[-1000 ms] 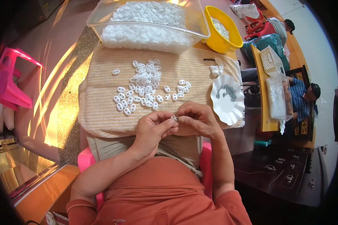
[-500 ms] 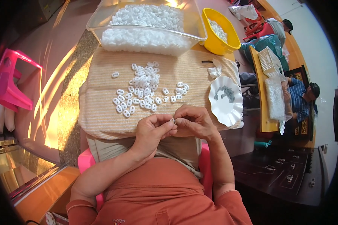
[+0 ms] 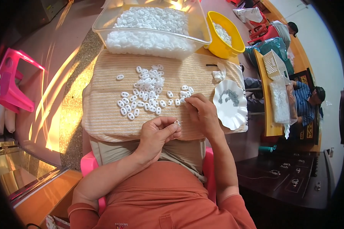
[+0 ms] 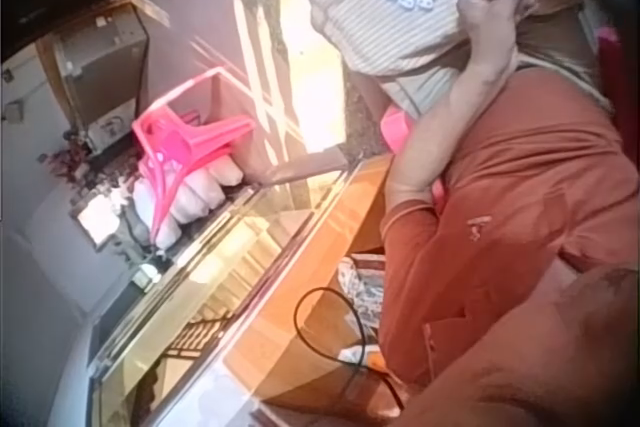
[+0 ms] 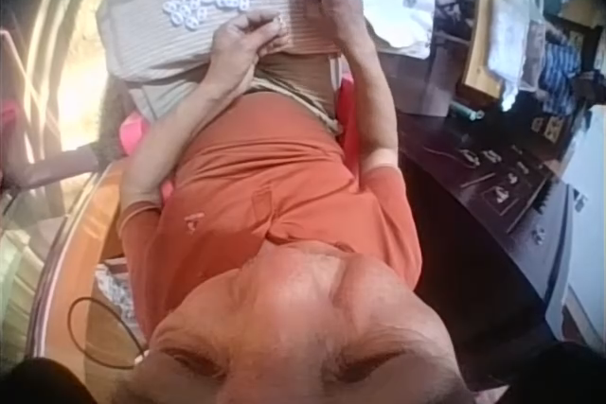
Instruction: Inspecting and sorting small white plastic dual-hole components at a workstation.
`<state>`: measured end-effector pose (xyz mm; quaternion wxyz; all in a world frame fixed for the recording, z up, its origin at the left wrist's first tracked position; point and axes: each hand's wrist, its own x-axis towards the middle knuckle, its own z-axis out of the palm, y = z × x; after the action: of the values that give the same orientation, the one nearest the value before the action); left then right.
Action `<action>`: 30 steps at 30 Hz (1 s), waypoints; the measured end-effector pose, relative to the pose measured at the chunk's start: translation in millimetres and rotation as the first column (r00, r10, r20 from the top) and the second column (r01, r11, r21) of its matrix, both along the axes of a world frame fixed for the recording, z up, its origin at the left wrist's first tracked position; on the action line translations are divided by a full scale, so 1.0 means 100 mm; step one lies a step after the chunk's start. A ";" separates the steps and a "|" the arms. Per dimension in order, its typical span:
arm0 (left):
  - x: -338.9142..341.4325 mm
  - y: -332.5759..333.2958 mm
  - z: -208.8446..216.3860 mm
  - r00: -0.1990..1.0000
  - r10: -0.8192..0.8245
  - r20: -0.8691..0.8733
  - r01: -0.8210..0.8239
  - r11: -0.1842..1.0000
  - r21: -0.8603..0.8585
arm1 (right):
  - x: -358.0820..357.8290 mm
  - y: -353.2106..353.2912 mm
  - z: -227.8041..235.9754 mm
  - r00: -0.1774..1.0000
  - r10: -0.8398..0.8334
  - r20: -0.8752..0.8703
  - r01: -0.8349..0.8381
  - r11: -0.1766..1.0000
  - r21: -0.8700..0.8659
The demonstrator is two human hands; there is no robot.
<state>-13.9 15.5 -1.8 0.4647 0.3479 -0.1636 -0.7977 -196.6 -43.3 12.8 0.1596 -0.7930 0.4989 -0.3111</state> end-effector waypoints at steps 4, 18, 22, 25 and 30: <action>0.00 0.01 0.00 1.000 0.009 -0.007 -0.009 1.000 0.006 | 0.11 0.00 -0.02 0.978 -0.110 -0.176 0.104 0.994 -0.043; -0.01 0.01 -0.01 1.000 0.023 -0.007 -0.023 1.000 0.008 | 0.02 0.01 -0.06 0.982 -0.129 -0.137 0.118 0.989 -0.087; 0.00 0.02 -0.01 1.000 0.018 -0.018 -0.017 1.000 0.021 | -0.05 0.09 -0.02 0.970 -0.173 0.172 0.137 0.970 0.198; 0.00 0.02 0.01 1.000 0.018 -0.009 -0.018 1.000 0.006 | -0.11 0.11 -0.03 0.898 -0.179 0.402 0.024 0.932 0.361; 0.00 0.01 0.00 1.000 0.016 -0.011 -0.016 1.000 0.012 | -0.19 0.09 -0.05 0.854 -0.140 0.501 -0.036 0.945 0.326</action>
<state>-13.9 16.6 -1.6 0.4697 0.3478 -0.1535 -0.7968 -215.8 -34.2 7.7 0.4071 -0.6289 0.5030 -0.4310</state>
